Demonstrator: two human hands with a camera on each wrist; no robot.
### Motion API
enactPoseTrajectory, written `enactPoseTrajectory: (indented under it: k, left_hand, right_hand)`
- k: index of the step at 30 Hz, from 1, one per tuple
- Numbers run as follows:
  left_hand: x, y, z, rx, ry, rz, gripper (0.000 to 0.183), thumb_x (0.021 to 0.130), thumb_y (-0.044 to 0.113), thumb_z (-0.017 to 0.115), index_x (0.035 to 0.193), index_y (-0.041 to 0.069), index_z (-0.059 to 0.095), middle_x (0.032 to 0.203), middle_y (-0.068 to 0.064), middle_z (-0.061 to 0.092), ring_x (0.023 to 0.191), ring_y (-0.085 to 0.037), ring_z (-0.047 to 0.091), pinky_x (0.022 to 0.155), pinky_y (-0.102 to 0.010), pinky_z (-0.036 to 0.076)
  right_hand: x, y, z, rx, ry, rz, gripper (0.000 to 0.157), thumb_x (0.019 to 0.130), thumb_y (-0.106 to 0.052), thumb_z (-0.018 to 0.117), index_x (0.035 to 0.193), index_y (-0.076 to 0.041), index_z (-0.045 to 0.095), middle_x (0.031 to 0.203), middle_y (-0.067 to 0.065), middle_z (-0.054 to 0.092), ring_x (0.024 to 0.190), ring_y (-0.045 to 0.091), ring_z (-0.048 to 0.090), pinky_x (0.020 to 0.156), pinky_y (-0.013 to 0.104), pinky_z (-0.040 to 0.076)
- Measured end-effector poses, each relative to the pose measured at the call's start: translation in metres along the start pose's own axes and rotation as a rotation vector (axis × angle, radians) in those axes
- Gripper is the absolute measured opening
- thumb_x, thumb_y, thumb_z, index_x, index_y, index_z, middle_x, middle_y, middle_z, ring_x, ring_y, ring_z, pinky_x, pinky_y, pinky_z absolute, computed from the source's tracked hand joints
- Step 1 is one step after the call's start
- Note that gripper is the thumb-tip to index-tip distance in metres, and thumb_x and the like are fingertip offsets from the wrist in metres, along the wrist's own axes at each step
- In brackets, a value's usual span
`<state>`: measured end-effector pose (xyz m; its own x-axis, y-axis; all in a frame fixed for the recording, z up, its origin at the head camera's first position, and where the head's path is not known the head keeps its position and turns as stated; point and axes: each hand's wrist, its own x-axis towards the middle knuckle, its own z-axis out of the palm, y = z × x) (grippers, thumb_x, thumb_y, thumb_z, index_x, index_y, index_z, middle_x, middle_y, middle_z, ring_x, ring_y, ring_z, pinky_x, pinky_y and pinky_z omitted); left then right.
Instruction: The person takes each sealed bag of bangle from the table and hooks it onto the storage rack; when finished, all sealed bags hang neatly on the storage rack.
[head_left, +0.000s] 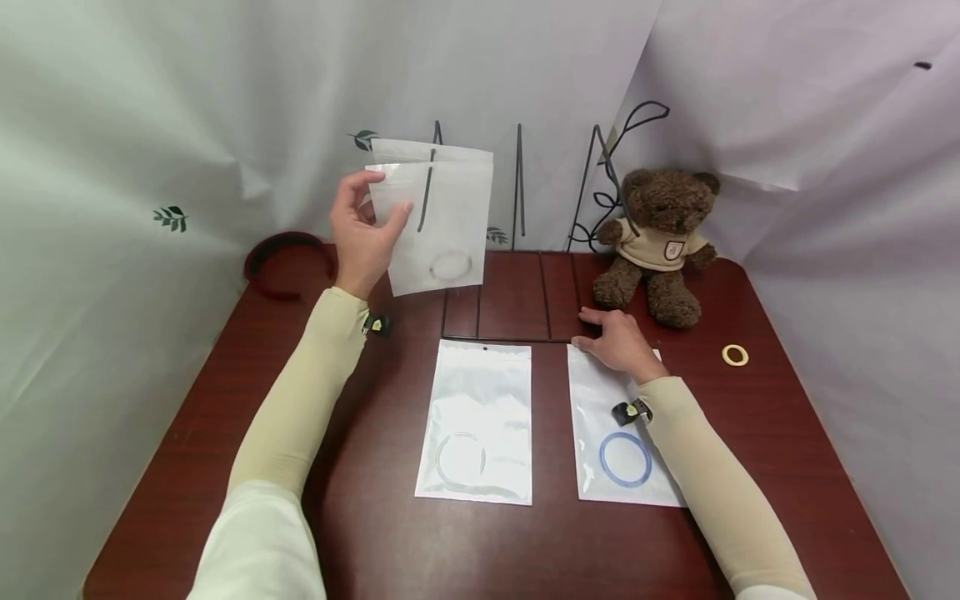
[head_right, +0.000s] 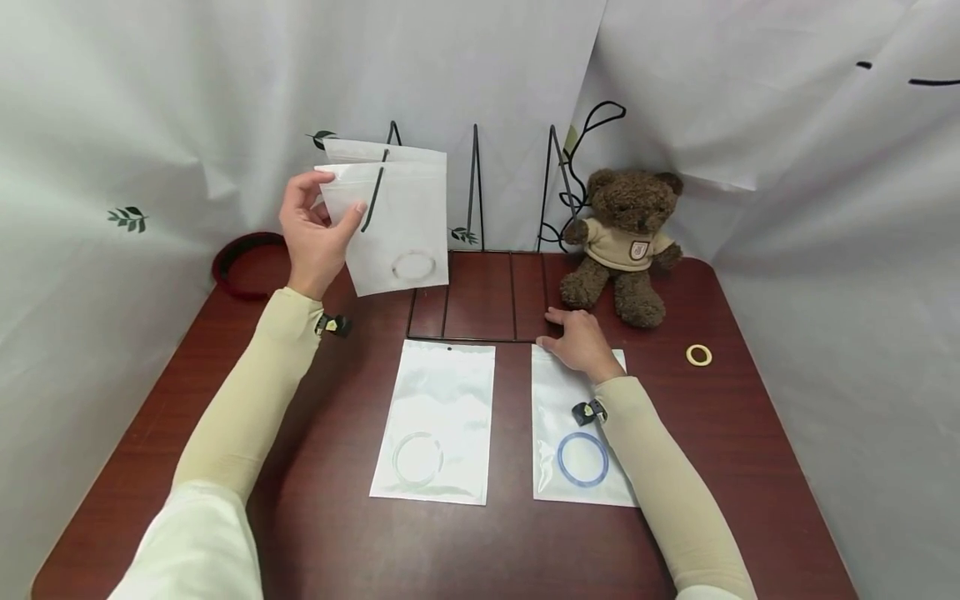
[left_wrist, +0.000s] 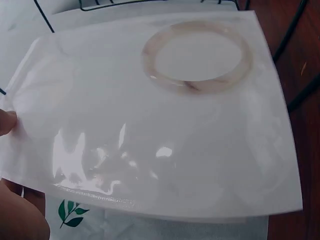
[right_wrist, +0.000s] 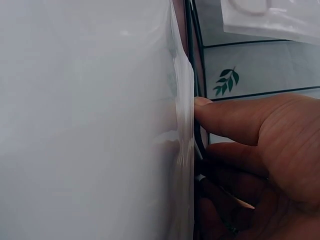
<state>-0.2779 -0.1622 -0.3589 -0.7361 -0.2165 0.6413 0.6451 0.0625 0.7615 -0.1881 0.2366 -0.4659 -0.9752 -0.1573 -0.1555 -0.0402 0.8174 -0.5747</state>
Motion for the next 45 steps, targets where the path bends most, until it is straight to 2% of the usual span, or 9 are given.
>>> enactPoseTrajectory:
  k: [5,11,19,25,30,33,36,39,45]
  left_hand:
    - [0.010,-0.004,0.007,0.044,0.011,-0.034,0.043,0.086,-0.001,0.082,0.124,0.011,0.066,0.133,-0.006,0.070,0.085,-0.016,0.073,0.074,-0.022,0.059]
    - [0.022,-0.015,0.014,0.056,0.033,-0.023,0.042,0.086,-0.003,0.082,0.123,0.010,0.066,0.128,-0.006,0.070,0.085,-0.017,0.072,0.072,-0.022,0.056]
    - [0.026,-0.017,0.015,0.084,0.047,-0.038,0.042,0.087,-0.001,0.082,0.123,0.012,0.066,0.125,0.000,0.068,0.084,-0.015,0.068,0.070,-0.022,0.050]
    - [0.020,-0.009,0.008,0.139,0.052,-0.023,0.043,0.086,0.003,0.085,0.125,0.008,0.068,0.118,0.000,0.066,0.090,-0.015,0.062,0.077,-0.024,0.049]
    - [0.004,0.009,-0.002,0.210,0.063,-0.011,0.046,0.084,0.002,0.084,0.126,-0.001,0.066,0.132,-0.003,0.057,0.117,-0.016,0.059,0.096,-0.036,0.050]
    - [-0.009,0.013,-0.012,0.242,0.064,0.006,0.048,0.083,0.000,0.084,0.126,-0.005,0.065,0.133,-0.005,0.055,0.117,-0.020,0.057,0.096,-0.041,0.049]
    - [-0.021,0.006,-0.023,0.275,0.013,0.019,0.046,0.083,0.002,0.085,0.125,-0.005,0.066,0.124,-0.010,0.059,0.107,-0.022,0.058,0.091,-0.034,0.052]
    - [-0.032,-0.007,-0.032,0.305,-0.108,-0.021,0.047,0.085,0.007,0.086,0.127,0.000,0.068,0.114,-0.014,0.062,0.100,-0.025,0.061,0.086,-0.025,0.053]
    - [-0.058,-0.029,-0.041,0.366,-0.384,-0.248,0.068,0.087,0.019,0.089,0.146,0.008,0.057,0.128,-0.019,0.061,0.116,-0.035,0.062,0.098,-0.041,0.055]
  right_hand:
    - [0.000,-0.001,-0.001,0.008,-0.003,0.002,0.059,0.099,-0.025,0.075,0.152,-0.007,0.057,0.165,0.011,0.048,0.156,0.046,0.031,0.123,0.062,0.034]
    - [-0.001,-0.001,-0.001,0.016,-0.002,0.006,0.060,0.098,-0.025,0.076,0.152,-0.008,0.058,0.164,0.009,0.048,0.157,0.048,0.029,0.123,0.062,0.032]
    - [-0.001,0.000,-0.002,0.012,-0.004,-0.006,0.060,0.098,-0.025,0.076,0.152,-0.008,0.058,0.164,0.009,0.049,0.156,0.046,0.031,0.123,0.062,0.034]
    - [-0.001,-0.001,-0.002,0.008,-0.004,0.001,0.060,0.098,-0.027,0.076,0.152,-0.008,0.058,0.164,0.009,0.049,0.156,0.050,0.029,0.124,0.063,0.031]
    - [-0.001,0.000,0.000,0.000,0.000,-0.010,0.060,0.098,-0.027,0.076,0.152,-0.007,0.058,0.164,0.009,0.049,0.155,0.052,0.029,0.124,0.063,0.029]
    - [0.000,0.000,0.000,-0.004,-0.005,-0.019,0.060,0.099,-0.027,0.075,0.152,-0.007,0.057,0.165,0.011,0.048,0.155,0.050,0.030,0.124,0.063,0.030]
    - [-0.001,0.000,-0.001,0.001,-0.010,-0.010,0.060,0.099,-0.026,0.076,0.153,-0.007,0.057,0.165,0.011,0.047,0.156,0.047,0.030,0.123,0.062,0.033]
    - [-0.001,0.001,-0.003,0.003,-0.017,0.001,0.060,0.099,-0.025,0.075,0.154,-0.008,0.056,0.166,0.011,0.046,0.157,0.046,0.029,0.123,0.062,0.034]
    - [0.000,-0.001,-0.003,0.005,-0.032,-0.013,0.061,0.100,-0.026,0.074,0.154,-0.007,0.055,0.167,0.012,0.044,0.157,0.046,0.028,0.123,0.062,0.034]
